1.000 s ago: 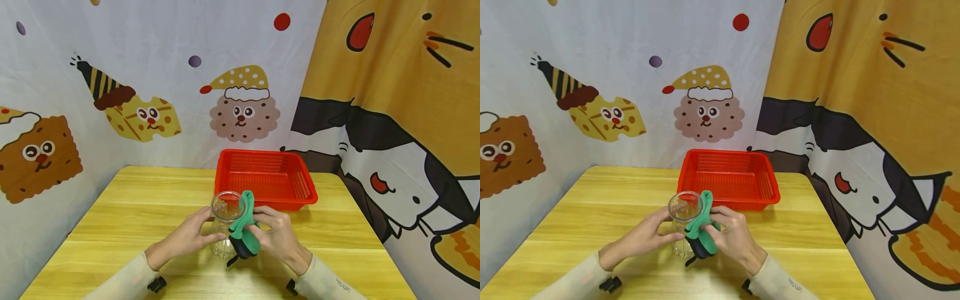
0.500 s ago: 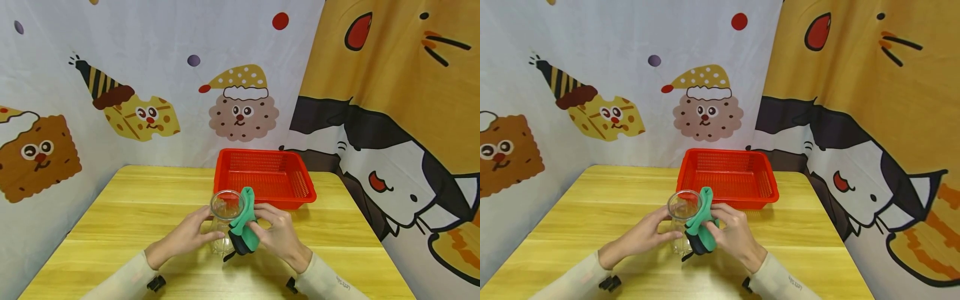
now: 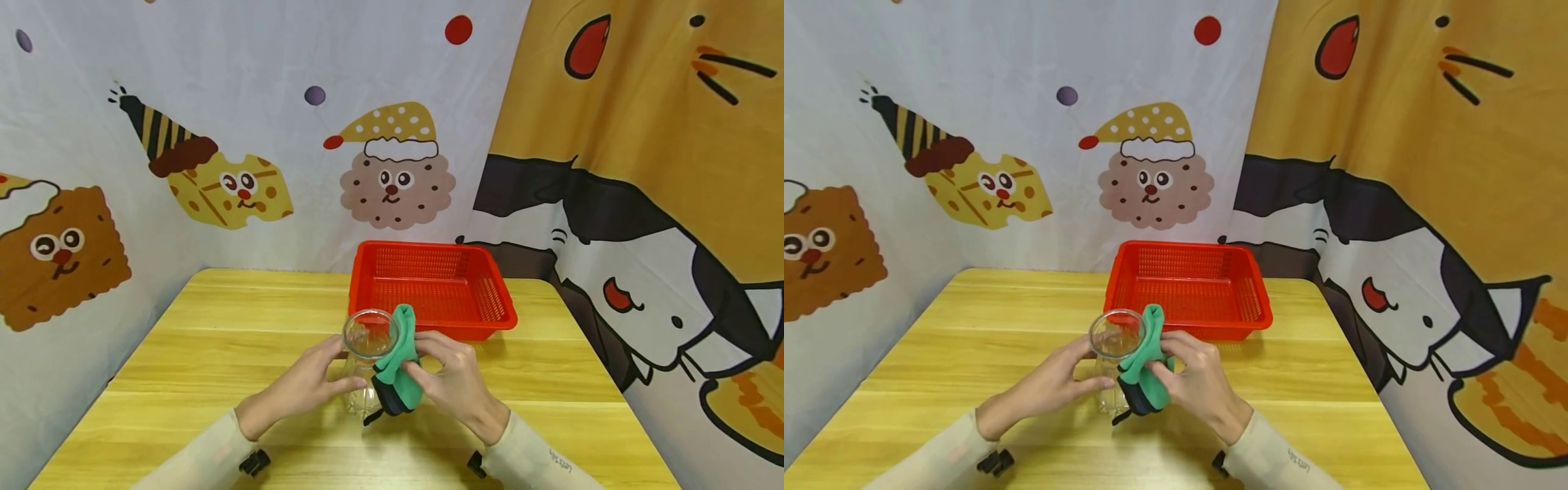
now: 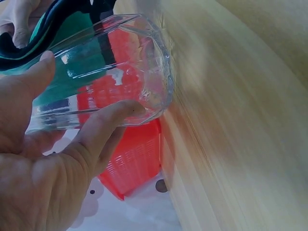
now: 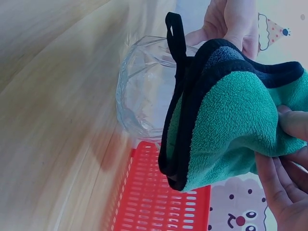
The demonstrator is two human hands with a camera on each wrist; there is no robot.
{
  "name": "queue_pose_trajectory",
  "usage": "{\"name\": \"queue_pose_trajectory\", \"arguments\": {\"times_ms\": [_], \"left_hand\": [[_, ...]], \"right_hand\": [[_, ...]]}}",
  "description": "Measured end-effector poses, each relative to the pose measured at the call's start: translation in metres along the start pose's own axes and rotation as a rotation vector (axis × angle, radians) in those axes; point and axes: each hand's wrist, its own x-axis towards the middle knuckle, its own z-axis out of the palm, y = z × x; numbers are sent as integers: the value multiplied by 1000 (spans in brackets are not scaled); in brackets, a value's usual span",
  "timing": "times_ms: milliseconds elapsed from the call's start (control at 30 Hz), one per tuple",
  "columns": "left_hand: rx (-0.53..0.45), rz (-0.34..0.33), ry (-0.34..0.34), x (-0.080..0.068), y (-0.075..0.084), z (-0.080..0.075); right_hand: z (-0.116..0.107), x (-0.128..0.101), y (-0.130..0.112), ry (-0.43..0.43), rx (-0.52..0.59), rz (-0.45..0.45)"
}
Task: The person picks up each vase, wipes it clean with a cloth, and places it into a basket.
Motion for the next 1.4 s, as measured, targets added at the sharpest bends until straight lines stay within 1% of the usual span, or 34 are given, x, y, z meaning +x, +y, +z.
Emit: {"name": "queue_pose_trajectory", "arguments": {"times_ms": [100,333,733,933,1167,1400], "left_hand": [[3,-2,1,0,0,0],[-7,-3,2,0,-1,1],[-1,-11,4,-1,-2,2],[4,-8,4,-2,-1,2],[1,-15,3,-1,-1,2],[8,-10,0,-1,-1,1]], "right_hand": [[0,0,0,-3,5,9],[1,0,0,-12,-16,62],[3,-1,1,-20,3,75],[3,-1,0,-51,19,91],[2,0,0,-106,24,90],[4,1,2,-134,-1,56]]}}
